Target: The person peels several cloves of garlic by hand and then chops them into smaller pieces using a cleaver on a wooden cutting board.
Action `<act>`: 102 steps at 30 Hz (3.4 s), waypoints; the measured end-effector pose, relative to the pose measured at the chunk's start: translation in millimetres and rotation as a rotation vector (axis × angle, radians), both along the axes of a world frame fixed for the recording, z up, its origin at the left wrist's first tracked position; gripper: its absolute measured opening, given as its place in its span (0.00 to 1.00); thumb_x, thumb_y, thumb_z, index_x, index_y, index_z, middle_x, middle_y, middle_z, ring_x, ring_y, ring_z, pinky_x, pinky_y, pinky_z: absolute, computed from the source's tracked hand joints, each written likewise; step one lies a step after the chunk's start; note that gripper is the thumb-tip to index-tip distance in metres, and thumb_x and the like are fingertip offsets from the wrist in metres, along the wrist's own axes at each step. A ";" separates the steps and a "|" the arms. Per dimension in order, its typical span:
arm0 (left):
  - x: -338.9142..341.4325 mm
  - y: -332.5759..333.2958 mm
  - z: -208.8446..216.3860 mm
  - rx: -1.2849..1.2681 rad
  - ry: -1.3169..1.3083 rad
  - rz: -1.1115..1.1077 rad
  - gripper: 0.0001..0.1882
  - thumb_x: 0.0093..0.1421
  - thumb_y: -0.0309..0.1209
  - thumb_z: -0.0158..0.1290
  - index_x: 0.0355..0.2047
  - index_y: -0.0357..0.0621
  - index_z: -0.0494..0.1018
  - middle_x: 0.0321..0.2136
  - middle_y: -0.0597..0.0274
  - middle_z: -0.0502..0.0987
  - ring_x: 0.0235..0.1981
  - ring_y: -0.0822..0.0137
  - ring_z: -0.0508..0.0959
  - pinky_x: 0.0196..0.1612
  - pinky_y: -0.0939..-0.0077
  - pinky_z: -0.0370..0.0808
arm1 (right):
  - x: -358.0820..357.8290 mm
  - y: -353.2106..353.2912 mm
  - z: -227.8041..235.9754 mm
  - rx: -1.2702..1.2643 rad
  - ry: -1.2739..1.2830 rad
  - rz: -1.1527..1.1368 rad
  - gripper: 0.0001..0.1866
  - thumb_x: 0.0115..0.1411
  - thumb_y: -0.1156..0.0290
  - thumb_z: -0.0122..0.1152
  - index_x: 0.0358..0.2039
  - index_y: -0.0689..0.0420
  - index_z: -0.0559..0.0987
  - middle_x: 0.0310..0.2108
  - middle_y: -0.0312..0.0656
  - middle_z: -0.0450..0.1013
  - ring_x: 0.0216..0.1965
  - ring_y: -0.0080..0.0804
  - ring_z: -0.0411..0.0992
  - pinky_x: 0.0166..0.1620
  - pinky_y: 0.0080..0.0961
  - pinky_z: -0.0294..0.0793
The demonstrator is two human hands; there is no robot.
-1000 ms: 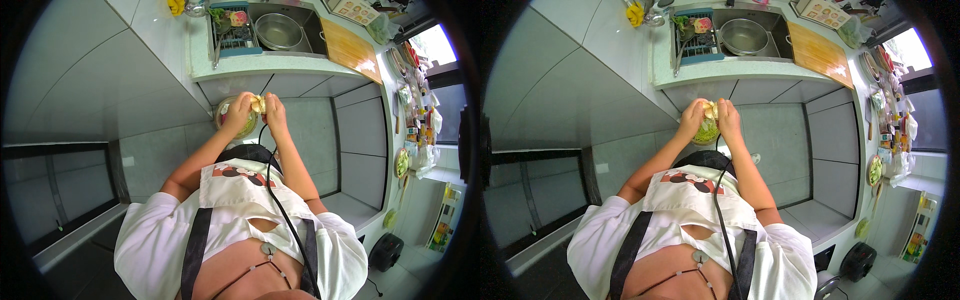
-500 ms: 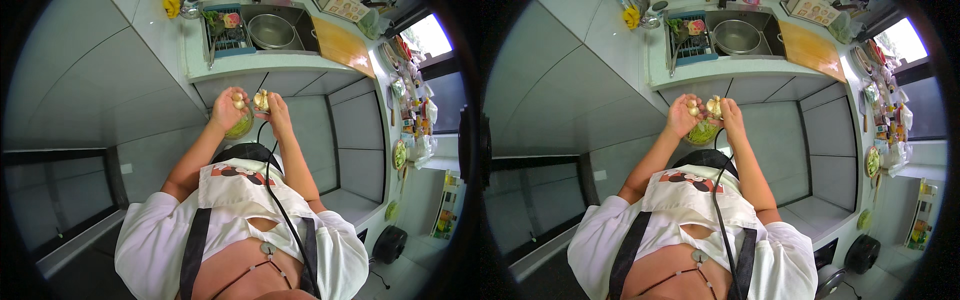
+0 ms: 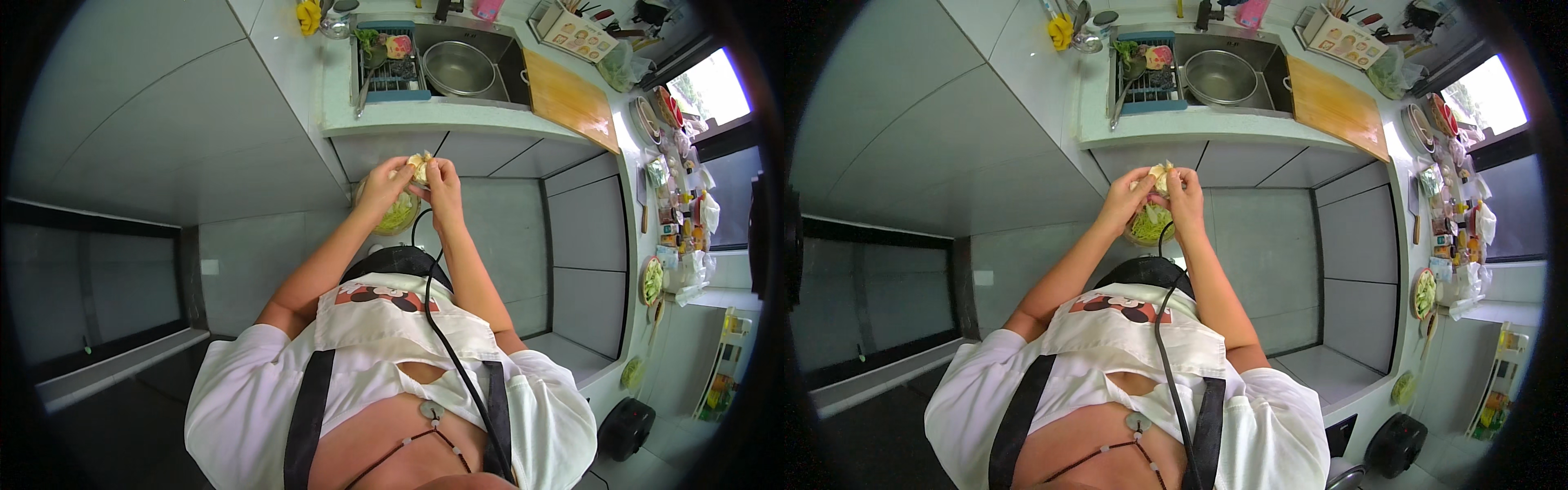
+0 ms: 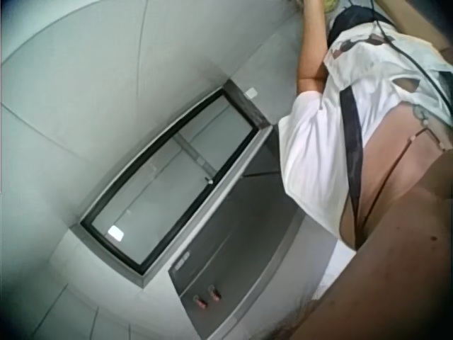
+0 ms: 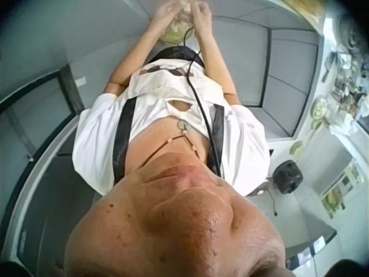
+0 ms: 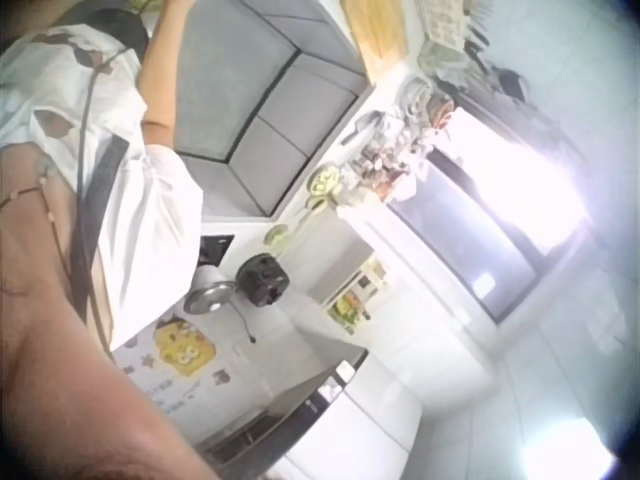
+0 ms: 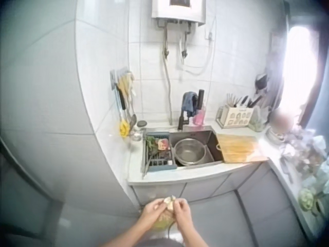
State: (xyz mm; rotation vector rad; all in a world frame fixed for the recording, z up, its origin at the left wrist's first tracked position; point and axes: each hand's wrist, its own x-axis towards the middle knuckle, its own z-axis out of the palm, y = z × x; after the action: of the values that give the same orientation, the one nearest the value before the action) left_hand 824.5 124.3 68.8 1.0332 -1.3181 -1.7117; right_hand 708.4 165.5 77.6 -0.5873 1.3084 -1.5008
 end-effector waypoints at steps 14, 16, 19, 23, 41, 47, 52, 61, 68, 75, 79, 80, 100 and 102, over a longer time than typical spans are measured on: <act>1.0 -21.3 -0.5 -0.566 -0.329 0.048 0.12 0.55 0.36 0.50 0.30 0.38 0.71 0.25 0.52 0.74 0.27 0.55 0.74 0.31 0.66 0.69 | 24.9 -7.0 -4.8 0.157 0.332 -0.084 0.16 0.62 0.57 0.42 0.35 0.58 0.68 0.23 0.38 0.69 0.17 0.20 0.68 0.16 0.16 0.65; 5.5 -35.3 -3.1 -0.560 -0.316 -0.049 0.12 0.56 0.36 0.49 0.33 0.39 0.71 0.26 0.54 0.74 0.26 0.63 0.75 0.29 0.72 0.70 | 32.6 -14.2 -8.0 0.164 0.411 -0.167 0.17 0.62 0.56 0.41 0.32 0.58 0.68 0.19 0.36 0.66 0.13 0.18 0.63 0.12 0.15 0.58; 13.8 -47.9 2.0 -0.449 -0.211 -0.183 0.12 0.57 0.35 0.49 0.36 0.39 0.69 0.26 0.57 0.75 0.24 0.70 0.76 0.26 0.77 0.71 | 37.0 -27.0 -21.3 0.157 0.364 -0.294 0.17 0.62 0.58 0.43 0.32 0.62 0.68 0.23 0.44 0.69 0.18 0.24 0.66 0.20 0.22 0.65; 25.8 -66.0 -16.7 -0.608 -0.179 -0.252 0.14 0.57 0.35 0.50 0.39 0.39 0.67 0.26 0.61 0.75 0.24 0.74 0.75 0.25 0.81 0.72 | 53.7 -37.5 -30.4 0.134 0.349 -0.394 0.17 0.62 0.58 0.43 0.30 0.61 0.68 0.20 0.42 0.67 0.18 0.23 0.65 0.21 0.22 0.64; 38.6 -61.4 2.9 -0.732 -0.140 -0.275 0.13 0.58 0.37 0.47 0.32 0.38 0.72 0.25 0.51 0.75 0.28 0.53 0.75 0.30 0.68 0.70 | 82.3 -22.5 -0.1 0.125 0.281 -0.488 0.15 0.61 0.62 0.44 0.24 0.59 0.64 0.18 0.35 0.62 0.18 0.19 0.61 0.21 0.20 0.62; 37.7 -53.7 -0.4 -0.624 -0.101 -0.267 0.13 0.58 0.36 0.47 0.33 0.37 0.72 0.25 0.53 0.75 0.27 0.60 0.76 0.31 0.72 0.70 | 76.7 -18.3 -5.4 0.091 0.173 -0.462 0.13 0.61 0.59 0.42 0.25 0.53 0.64 0.14 0.33 0.60 0.09 0.15 0.52 0.10 0.14 0.47; 34.1 -54.0 -13.9 -0.589 -0.097 -0.231 0.14 0.59 0.36 0.46 0.35 0.36 0.72 0.24 0.57 0.76 0.24 0.70 0.75 0.29 0.77 0.70 | 72.2 -14.0 14.8 0.144 0.056 -0.384 0.13 0.60 0.57 0.40 0.27 0.51 0.64 0.13 0.33 0.61 0.08 0.15 0.49 0.11 0.13 0.43; 36.8 -66.6 -13.6 0.140 0.164 -0.528 0.16 0.62 0.39 0.42 0.43 0.41 0.70 0.22 0.70 0.68 0.19 0.81 0.64 0.21 0.88 0.60 | 56.3 -10.3 16.2 0.138 -0.110 -0.269 0.13 0.61 0.55 0.39 0.30 0.52 0.63 0.13 0.34 0.61 0.09 0.15 0.48 0.12 0.14 0.43; 40.2 -79.5 -20.0 0.433 0.494 -0.503 0.17 0.62 0.38 0.41 0.48 0.44 0.66 0.33 0.63 0.72 0.28 0.74 0.71 0.25 0.81 0.66 | 47.2 -12.5 18.8 0.100 -0.007 -0.247 0.16 0.61 0.52 0.39 0.31 0.52 0.63 0.15 0.35 0.63 0.10 0.16 0.51 0.14 0.14 0.47; 41.0 -82.8 -9.7 0.723 0.670 -0.458 0.13 0.60 0.36 0.45 0.43 0.46 0.67 0.37 0.59 0.73 0.35 0.69 0.75 0.32 0.76 0.73 | 35.8 -10.7 6.7 0.050 -0.030 -0.259 0.18 0.62 0.53 0.40 0.39 0.55 0.68 0.25 0.34 0.67 0.21 0.17 0.61 0.21 0.13 0.58; 35.6 -82.2 -17.7 0.629 0.498 -0.446 0.11 0.57 0.34 0.51 0.40 0.48 0.68 0.34 0.65 0.72 0.33 0.73 0.73 0.30 0.78 0.72 | 36.0 -8.2 4.5 -0.056 -0.174 -0.215 0.18 0.64 0.57 0.40 0.42 0.57 0.70 0.32 0.33 0.69 0.24 0.16 0.65 0.24 0.11 0.66; 34.9 -82.3 -19.1 0.580 0.421 -0.465 0.11 0.56 0.34 0.52 0.40 0.48 0.68 0.33 0.67 0.71 0.33 0.74 0.73 0.29 0.80 0.71 | 35.8 -7.8 4.1 -0.054 -0.185 -0.211 0.17 0.64 0.57 0.39 0.42 0.57 0.69 0.32 0.33 0.69 0.24 0.16 0.66 0.25 0.12 0.68; 26.8 -86.9 -22.8 0.548 0.243 -0.607 0.11 0.57 0.34 0.52 0.39 0.47 0.67 0.30 0.71 0.69 0.29 0.78 0.69 0.26 0.85 0.65 | 27.5 -14.9 9.6 0.070 -0.046 -0.130 0.16 0.63 0.57 0.42 0.37 0.54 0.73 0.26 0.28 0.68 0.24 0.14 0.62 0.25 0.11 0.61; 27.4 -87.6 -23.4 0.577 0.276 -0.615 0.11 0.57 0.34 0.51 0.40 0.46 0.68 0.31 0.70 0.69 0.29 0.77 0.69 0.26 0.84 0.65 | 27.7 -15.2 11.8 0.058 -0.051 -0.119 0.16 0.63 0.56 0.43 0.37 0.54 0.73 0.26 0.28 0.68 0.24 0.14 0.62 0.25 0.11 0.61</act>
State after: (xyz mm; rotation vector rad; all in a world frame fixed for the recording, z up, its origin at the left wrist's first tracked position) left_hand 851.9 36.8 45.5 0.6655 -1.0359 -2.6985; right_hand 736.1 150.2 89.4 -0.4376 1.3623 -1.5590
